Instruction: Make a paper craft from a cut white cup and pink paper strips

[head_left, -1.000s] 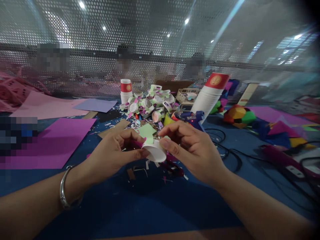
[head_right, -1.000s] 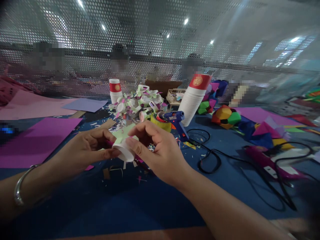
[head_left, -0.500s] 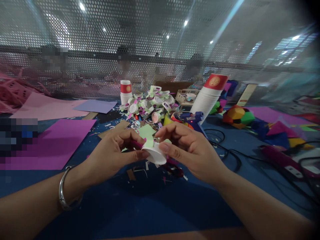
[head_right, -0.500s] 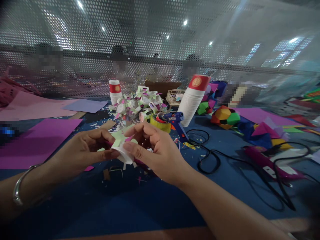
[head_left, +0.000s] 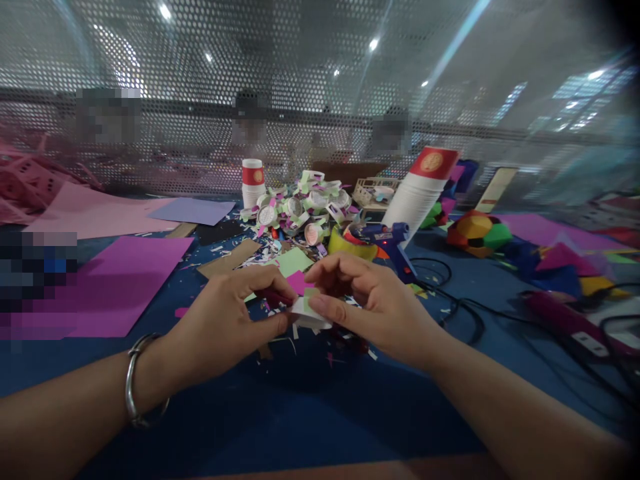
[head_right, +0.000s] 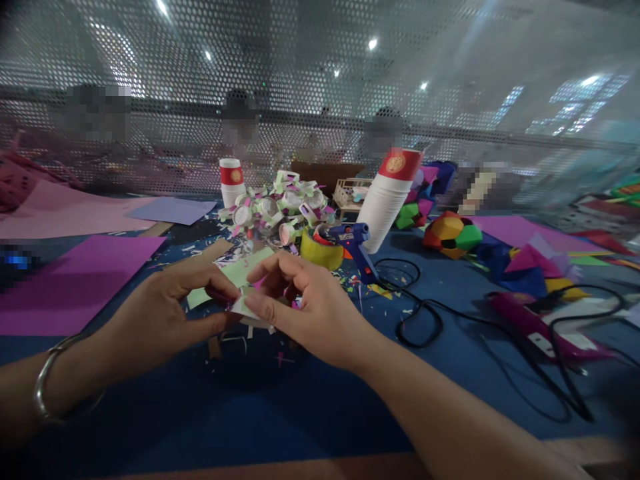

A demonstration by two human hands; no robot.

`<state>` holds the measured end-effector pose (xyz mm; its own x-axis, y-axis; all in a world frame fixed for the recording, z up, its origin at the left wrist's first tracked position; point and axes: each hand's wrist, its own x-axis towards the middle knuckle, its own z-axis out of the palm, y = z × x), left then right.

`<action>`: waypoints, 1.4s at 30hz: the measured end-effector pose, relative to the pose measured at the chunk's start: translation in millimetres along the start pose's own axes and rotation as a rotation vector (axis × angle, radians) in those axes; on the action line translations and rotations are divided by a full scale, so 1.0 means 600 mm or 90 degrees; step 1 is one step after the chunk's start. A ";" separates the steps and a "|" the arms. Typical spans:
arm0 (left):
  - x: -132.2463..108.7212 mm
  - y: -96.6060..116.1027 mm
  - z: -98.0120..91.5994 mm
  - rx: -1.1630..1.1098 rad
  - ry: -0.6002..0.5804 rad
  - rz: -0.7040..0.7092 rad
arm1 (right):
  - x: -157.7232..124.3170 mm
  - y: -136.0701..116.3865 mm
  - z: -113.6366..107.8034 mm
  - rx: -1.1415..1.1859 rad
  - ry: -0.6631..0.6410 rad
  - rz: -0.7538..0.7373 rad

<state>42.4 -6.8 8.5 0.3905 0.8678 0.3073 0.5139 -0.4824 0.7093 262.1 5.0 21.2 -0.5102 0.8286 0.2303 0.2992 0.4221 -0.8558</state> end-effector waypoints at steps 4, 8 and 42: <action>-0.001 0.003 0.002 -0.001 0.000 -0.020 | -0.001 -0.001 0.001 -0.016 -0.021 -0.004; 0.000 0.002 0.003 0.012 -0.004 -0.019 | -0.002 -0.001 0.002 0.002 -0.029 -0.008; 0.018 -0.017 0.004 -0.391 -0.027 -0.153 | 0.001 0.008 -0.015 0.161 0.043 0.005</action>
<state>43.4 7.4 3.0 0.3556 0.9314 0.0781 0.0664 -0.1086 0.9919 270.1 10.8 21.6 -0.4509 0.8578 0.2466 0.0878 0.3176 -0.9442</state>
